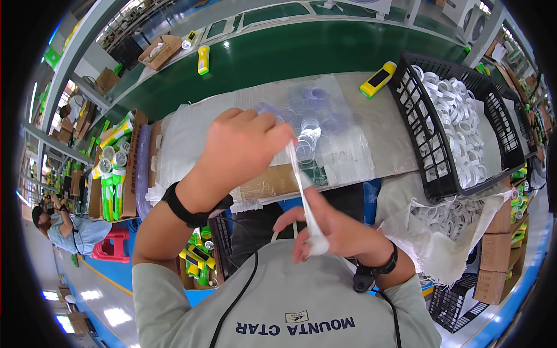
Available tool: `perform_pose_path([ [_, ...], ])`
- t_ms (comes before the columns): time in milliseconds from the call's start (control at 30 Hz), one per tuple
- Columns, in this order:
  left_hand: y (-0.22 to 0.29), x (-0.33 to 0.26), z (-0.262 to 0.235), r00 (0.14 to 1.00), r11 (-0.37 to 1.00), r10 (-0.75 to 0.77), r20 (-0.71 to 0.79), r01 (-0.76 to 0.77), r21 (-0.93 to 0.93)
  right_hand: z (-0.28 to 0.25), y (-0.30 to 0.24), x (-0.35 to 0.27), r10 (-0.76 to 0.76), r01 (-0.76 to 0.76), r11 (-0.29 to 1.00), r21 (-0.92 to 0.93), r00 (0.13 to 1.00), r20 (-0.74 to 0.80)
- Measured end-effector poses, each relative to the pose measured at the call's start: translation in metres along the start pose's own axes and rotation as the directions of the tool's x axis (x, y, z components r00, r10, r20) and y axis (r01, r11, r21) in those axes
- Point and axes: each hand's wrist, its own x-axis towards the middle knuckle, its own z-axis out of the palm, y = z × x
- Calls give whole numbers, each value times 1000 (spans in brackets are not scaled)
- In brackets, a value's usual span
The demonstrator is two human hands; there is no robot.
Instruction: The person is assembling plastic components onto the heads of yellow and green flashlights on a factory assembly line.
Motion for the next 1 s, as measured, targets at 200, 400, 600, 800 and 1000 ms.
perform_pose_path([
  [200,26,25,-44,997,996,78,-27,-80,-47,-3,4,9,136,-77,852,-517,988,77],
  [400,15,-15,-86,997,997,54,64,-50,-61,-33,-15,-19,-316,38,816,-577,865,-390],
  [600,28,-61,-102,926,925,259,274,-156,-345,-36,-36,-42,-342,3,288,-958,934,-100],
  [800,27,-71,-119,881,898,320,349,-164,-408,-29,-43,-47,-428,177,94,-980,896,121],
  [1000,29,-81,-123,901,887,294,321,-131,-443,-23,-33,-48,-497,227,85,-970,854,156],
])
